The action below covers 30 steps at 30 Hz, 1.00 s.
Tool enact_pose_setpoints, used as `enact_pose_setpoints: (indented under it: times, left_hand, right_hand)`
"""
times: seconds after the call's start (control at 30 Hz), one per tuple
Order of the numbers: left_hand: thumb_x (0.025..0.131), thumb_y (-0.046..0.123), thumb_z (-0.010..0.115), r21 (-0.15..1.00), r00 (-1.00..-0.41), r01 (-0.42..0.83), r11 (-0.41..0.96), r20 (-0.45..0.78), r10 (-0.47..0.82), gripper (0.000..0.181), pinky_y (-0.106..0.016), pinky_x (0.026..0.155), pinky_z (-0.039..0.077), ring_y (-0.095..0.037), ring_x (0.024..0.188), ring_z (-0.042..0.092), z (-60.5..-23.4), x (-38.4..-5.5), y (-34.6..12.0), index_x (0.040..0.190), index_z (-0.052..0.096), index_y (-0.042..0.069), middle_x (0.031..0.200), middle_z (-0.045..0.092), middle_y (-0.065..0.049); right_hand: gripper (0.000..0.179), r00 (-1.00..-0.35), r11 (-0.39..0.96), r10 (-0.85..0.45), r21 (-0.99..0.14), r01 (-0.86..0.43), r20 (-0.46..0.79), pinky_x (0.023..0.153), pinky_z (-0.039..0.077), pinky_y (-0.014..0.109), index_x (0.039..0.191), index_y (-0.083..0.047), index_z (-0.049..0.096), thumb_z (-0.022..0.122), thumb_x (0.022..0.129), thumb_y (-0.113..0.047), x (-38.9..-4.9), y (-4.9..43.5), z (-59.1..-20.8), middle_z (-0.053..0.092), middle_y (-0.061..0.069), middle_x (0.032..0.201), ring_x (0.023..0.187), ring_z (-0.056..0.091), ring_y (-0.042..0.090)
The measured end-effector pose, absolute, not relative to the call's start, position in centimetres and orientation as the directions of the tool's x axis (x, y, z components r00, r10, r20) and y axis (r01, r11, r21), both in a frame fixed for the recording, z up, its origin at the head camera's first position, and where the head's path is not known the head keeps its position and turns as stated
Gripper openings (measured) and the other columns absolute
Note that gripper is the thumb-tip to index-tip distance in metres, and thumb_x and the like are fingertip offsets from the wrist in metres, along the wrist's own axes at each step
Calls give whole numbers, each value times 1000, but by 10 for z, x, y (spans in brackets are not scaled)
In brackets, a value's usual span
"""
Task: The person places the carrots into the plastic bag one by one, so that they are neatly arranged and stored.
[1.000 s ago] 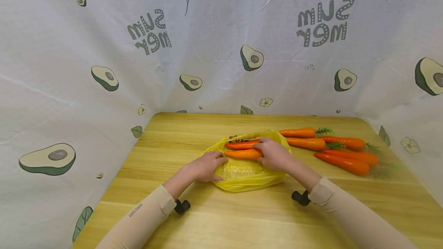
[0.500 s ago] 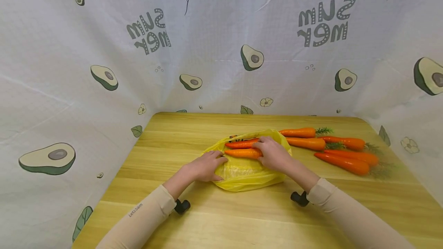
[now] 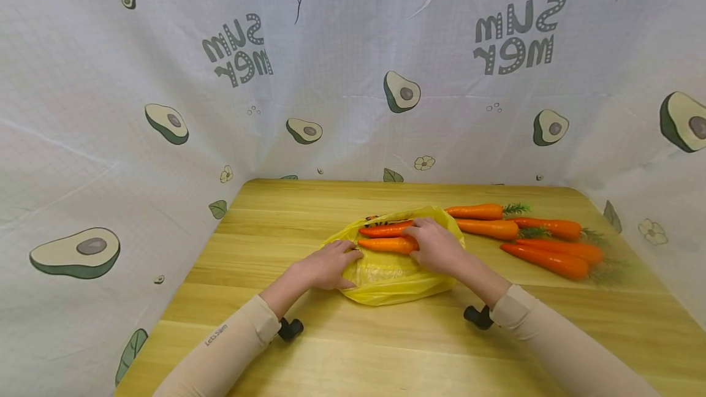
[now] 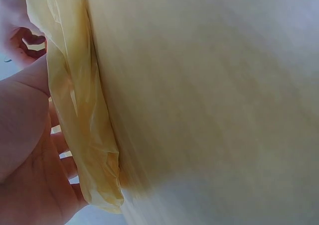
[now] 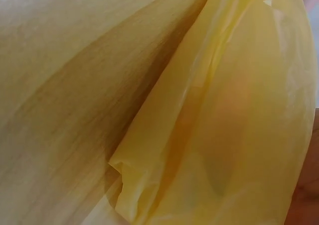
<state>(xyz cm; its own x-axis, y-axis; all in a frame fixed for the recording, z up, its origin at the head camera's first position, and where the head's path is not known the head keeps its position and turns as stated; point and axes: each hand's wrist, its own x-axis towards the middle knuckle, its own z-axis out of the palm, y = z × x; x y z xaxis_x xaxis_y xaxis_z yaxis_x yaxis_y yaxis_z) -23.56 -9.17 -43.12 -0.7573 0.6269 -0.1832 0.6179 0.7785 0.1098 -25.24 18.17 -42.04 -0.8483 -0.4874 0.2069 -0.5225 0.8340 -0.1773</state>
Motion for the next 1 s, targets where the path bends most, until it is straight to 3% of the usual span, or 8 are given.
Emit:
enact_pose_setpoints:
  times: [0.17,0.4,0.63,0.73,1.0]
  left_hand:
    - [93,48,70,117,-760,610,784,-194,620,70,-42,118,36,-26,141,42,-431,-236,-91,151,46,18,151,44,-6]
    - [93,48,70,118,-759,611,783,-194,622,70,-42,118,36,-26,141,42,-430,-236,-91,151,46,18,150,44,-6]
    - [93,48,70,110,-758,615,781,-193,624,70,-41,118,36,-25,141,42,-432,-237,-91,151,46,18,150,45,-6]
    - [93,48,70,113,-758,613,782,-194,623,70,-41,118,36,-26,141,42,-431,-237,-90,151,46,18,150,45,-6]
    - [92,49,70,114,-758,614,781,-192,623,70,-43,118,37,-26,140,42,-433,-237,-91,151,46,18,150,44,-6]
  right_hand:
    - [38,-855,832,-483,-207,-515,190,91,54,47,119,-6,73,80,82,-8,-252,185,-416,67,10,114,107,60,31]
    - [42,-872,837,-455,-246,-488,182,79,55,43,122,-6,71,80,82,-12,-251,197,-401,65,12,112,98,59,28]
    - [45,-887,839,-433,-289,-462,162,98,49,61,128,-8,68,80,86,-18,-247,215,-384,62,21,131,124,54,45]
    - [46,-893,838,-422,-308,-450,155,100,47,63,130,-7,67,79,87,-19,-245,223,-378,59,24,135,127,52,47]
    - [47,-903,832,-395,-352,-430,169,90,53,59,132,-5,65,77,88,-16,-241,248,-369,62,21,131,114,60,42]
